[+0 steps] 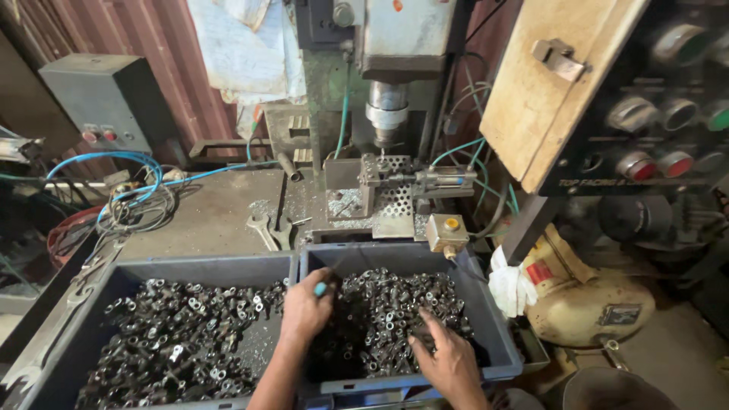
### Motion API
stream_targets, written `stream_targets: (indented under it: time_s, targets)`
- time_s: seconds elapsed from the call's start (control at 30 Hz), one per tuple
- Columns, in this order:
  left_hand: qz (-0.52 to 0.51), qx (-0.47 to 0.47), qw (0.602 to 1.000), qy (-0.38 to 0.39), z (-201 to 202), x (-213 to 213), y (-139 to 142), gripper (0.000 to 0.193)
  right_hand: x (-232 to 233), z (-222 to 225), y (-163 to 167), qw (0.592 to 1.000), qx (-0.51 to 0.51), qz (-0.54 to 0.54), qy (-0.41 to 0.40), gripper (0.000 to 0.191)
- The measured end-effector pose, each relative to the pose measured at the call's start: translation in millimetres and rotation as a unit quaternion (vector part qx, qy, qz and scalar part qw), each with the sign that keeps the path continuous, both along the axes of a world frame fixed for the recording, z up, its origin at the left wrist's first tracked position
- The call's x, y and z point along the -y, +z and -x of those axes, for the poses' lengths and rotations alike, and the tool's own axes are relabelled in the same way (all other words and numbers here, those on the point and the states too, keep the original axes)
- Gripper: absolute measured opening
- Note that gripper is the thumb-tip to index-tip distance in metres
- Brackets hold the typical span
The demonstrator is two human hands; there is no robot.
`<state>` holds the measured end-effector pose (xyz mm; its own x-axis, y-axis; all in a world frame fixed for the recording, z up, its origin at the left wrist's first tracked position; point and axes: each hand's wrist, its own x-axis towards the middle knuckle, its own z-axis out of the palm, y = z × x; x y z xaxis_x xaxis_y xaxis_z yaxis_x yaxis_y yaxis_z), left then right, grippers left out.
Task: The person repeatedly picks small metal parts from a bin, places them into a drill press fixture, and presses a button to operate the machine. The person then removes the processed parts and returns them to the bin. This cycle is repeated continuously throughout the clip.
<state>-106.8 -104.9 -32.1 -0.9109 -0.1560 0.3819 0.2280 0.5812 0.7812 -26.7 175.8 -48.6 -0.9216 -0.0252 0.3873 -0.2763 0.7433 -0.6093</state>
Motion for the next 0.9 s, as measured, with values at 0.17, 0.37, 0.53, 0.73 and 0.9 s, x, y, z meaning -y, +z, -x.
stream_targets:
  time_s: [0.17,0.37,0.53,0.73,0.9]
  targets:
    - [-0.172,-0.036,0.981,0.081,-1.5,28.5,3.6,0.033,-0.5,-0.5,-0.7,1.000,0.014,-0.002,-0.027,0.081]
    - [0.197,0.252,0.936,0.149,-16.0,114.5,6.7,0.031,-0.5,-4.3,5.8,0.999,-0.017,0.048,0.019,0.080]
    - [0.458,0.222,0.857,0.080,-8.6,163.1,-46.9,0.026,1.9,-5.9,7.8,0.998,-0.021,0.053,0.016,0.075]
    - [0.496,0.303,0.809,0.091,-0.3,179.3,-102.6,0.031,4.4,-5.8,7.6,0.999,-0.024,0.022,0.007,0.069]
    - [0.497,0.347,0.787,0.117,-8.4,177.0,-104.9,0.031,2.7,-3.8,4.6,0.999,-0.030,0.033,0.011,0.060]
